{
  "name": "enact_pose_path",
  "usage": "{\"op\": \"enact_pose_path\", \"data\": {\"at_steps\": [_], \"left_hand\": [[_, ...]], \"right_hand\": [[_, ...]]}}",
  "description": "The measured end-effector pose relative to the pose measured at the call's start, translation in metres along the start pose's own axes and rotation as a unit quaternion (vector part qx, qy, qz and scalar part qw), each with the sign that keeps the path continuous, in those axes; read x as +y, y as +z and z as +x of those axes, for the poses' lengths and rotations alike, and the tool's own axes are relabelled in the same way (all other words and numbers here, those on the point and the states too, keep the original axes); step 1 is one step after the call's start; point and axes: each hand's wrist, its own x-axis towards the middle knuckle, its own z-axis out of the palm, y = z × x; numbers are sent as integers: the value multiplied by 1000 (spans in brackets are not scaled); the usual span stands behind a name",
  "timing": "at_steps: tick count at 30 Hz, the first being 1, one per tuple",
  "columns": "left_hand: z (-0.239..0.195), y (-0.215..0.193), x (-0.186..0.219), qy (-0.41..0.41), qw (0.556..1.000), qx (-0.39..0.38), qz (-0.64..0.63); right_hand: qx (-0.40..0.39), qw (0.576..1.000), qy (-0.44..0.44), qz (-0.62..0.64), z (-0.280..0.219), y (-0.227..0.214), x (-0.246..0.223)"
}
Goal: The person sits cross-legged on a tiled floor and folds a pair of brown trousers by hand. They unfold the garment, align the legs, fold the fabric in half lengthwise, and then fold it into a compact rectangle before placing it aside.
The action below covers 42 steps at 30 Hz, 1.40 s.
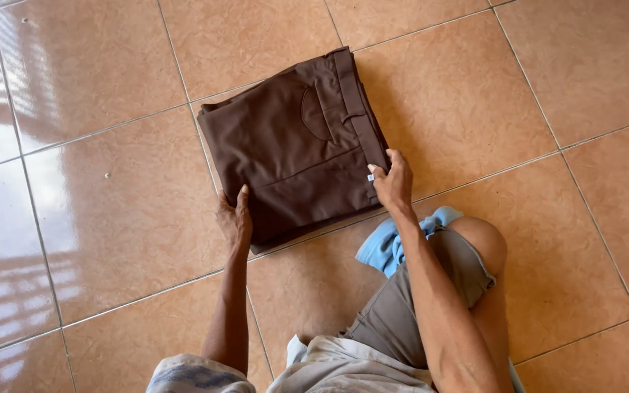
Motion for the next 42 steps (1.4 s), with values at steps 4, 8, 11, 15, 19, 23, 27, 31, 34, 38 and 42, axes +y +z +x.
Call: {"op": "enact_pose_path", "data": {"at_steps": [4, 8, 11, 15, 19, 23, 27, 31, 34, 38, 42], "left_hand": [[-5, 6, -7, 25, 993, 69, 96], [-26, 17, 13, 236, 929, 103, 268], [-33, 21, 16, 262, 912, 52, 312], [-28, 29, 5, 236, 910, 13, 342], [-22, 36, -11, 239, 911, 10, 335], [-20, 40, -19, 239, 915, 9, 324], [-20, 41, -16, 240, 918, 7, 316], [-20, 41, -17, 241, 918, 4, 314], [-21, 41, -20, 240, 917, 7, 320], [-24, 37, -15, 245, 913, 1, 327], [-42, 32, 0, 244, 925, 4, 290]], "right_hand": [[21, 996, -30, -84, -17, -17, -60], [7, 951, -152, -269, -27, -10, -81], [-44, 943, -136, -299, -33, -3, -68], [-76, 948, -124, -284, -30, -4, -61], [-59, 947, -139, -284, -27, 4, -46], [-22, 938, -159, -306, -25, 11, -37], [3, 935, -169, -311, -22, 16, -31], [11, 931, -171, -324, -21, 17, -32], [7, 934, -170, -316, -22, 15, -31], [-59, 940, -138, -305, -18, 11, -29], [-154, 953, -65, -252, -11, -11, -37]]}}
